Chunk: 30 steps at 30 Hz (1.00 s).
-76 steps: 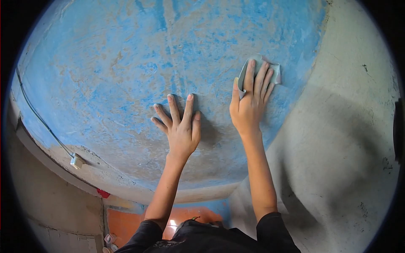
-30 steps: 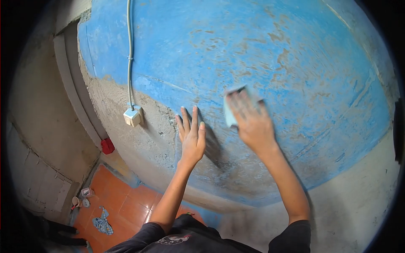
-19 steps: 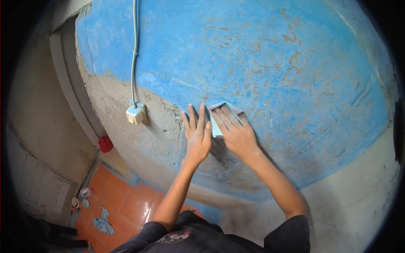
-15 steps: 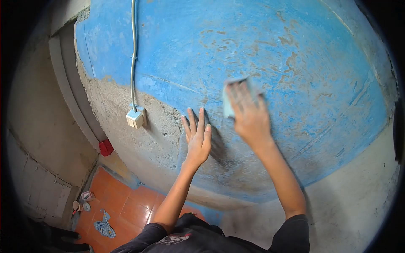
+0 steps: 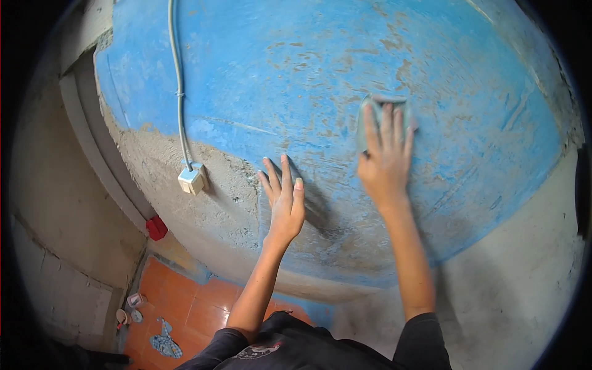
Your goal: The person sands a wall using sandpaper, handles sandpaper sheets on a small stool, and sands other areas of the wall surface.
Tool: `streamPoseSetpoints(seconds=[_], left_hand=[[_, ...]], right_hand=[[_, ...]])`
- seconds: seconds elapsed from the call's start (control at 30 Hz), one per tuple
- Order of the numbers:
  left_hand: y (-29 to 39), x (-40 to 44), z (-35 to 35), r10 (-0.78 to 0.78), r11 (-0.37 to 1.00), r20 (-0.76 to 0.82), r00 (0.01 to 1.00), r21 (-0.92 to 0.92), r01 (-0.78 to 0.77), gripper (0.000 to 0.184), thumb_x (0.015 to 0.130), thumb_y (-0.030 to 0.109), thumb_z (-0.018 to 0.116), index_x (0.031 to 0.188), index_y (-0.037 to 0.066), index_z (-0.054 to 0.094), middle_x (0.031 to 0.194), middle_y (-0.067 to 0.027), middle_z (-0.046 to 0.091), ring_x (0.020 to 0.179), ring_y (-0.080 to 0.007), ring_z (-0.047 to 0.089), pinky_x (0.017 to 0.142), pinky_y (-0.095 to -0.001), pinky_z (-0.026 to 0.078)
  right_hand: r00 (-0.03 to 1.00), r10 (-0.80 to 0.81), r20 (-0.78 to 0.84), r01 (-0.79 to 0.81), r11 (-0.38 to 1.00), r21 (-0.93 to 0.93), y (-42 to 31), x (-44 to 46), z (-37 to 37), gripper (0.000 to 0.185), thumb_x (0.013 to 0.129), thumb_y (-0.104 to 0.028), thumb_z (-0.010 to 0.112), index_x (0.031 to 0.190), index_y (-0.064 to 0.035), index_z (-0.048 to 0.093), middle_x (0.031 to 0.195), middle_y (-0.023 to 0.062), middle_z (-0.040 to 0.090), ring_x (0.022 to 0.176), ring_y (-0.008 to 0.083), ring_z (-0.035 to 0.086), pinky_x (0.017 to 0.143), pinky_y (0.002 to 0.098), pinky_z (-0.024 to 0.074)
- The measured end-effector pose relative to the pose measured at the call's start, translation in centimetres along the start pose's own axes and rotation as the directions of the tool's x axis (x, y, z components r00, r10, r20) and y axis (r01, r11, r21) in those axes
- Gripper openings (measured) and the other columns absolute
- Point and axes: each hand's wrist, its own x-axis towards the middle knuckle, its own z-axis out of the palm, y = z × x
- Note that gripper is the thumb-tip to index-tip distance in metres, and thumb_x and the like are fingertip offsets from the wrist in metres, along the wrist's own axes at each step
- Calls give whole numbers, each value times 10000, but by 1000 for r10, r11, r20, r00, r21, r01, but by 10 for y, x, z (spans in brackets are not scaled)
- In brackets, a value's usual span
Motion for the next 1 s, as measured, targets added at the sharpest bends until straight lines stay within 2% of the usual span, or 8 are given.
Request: streamPoseSetpoints(seconds=[0.17, 0.27, 0.37, 0.47, 0.67, 0.77, 0.87, 1.0], left_hand=[[10, -3, 5, 49, 997, 71, 996, 62, -53, 603, 1052, 420, 295, 1559, 124, 160, 1580, -282, -105, 1434, -503, -124, 1132, -597, -6], [20, -3, 17, 51, 997, 91, 995, 48, -55, 643, 1040, 446, 301, 1558, 102, 140, 1543, -342, -149, 1385, -587, -158, 1074, -692, 17], [39, -2, 31, 114, 992, 109, 988, 46, -119, 671, 1037, 432, 315, 1553, 62, 99, 1505, -388, -192, 1356, -605, -213, 1047, -715, -27], [54, -3, 46, 145, 988, 121, 982, 38, -150, 668, 1037, 417, 326, 1553, 59, 97, 1494, -402, -200, 1347, -607, -235, 1044, -712, -47], [66, -14, 70, 209, 972, 155, 966, 75, -222, 666, 1035, 401, 349, 1556, 74, 93, 1497, -388, -218, 1353, -593, -241, 1048, -703, -57], [83, -15, 88, 223, 969, 143, 964, 74, -235, 670, 1030, 397, 364, 1556, 77, 101, 1494, -396, -215, 1342, -605, -250, 1025, -731, -58], [100, -16, 105, 262, 957, 146, 954, 84, -276, 662, 1024, 393, 376, 1559, 99, 118, 1501, -389, -208, 1344, -607, -246, 1012, -749, -45], [115, -21, 126, 299, 929, 202, 933, 162, -333, 642, 1030, 383, 385, 1560, 117, 139, 1525, -346, -214, 1376, -566, -228, 1053, -699, -56]], right_hand=[[936, -145, 321, 39, 949, 314, -18, -90, 29, 796, 777, -164, 698, 1498, -212, 364, 1484, 145, 433, 1376, 314, 398, 1139, 509, 260], [990, -6, 139, 9, 1000, -20, 29, -44, 3, 742, 854, -247, 654, 1517, -215, 324, 1512, 168, 386, 1404, 334, 351, 1155, 544, 202], [951, 250, -182, -253, 968, 10, 62, -10, -14, 663, 944, -293, 549, 1534, -171, 273, 1534, 180, 340, 1421, 356, 309, 1162, 574, 155], [902, 407, -141, -403, 913, 58, 45, -37, -9, 616, 994, -339, 465, 1529, -106, 266, 1534, 237, 302, 1417, 411, 287, 1158, 583, 143], [919, 378, 108, -393, 900, 188, 20, -140, 23, 922, 745, -162, 752, 1514, -27, 261, 1505, 303, 300, 1423, 439, 256, 1155, 580, 168], [865, 484, -133, -460, 870, 176, 94, -76, -17, 648, 970, -280, 511, 1507, -12, 266, 1546, 258, 251, 1430, 436, 237, 1156, 558, 179], [836, 496, -236, -474, 868, 148, 128, -64, -26, 581, 1023, -303, 388, 1509, -14, 256, 1558, 226, 249, 1436, 417, 235, 1157, 553, 180], [965, 182, 190, -202, 975, 92, 90, -155, 6, 531, 991, -229, 471, 1483, -67, 355, 1547, 206, 290, 1409, 395, 305, 1154, 546, 194]])
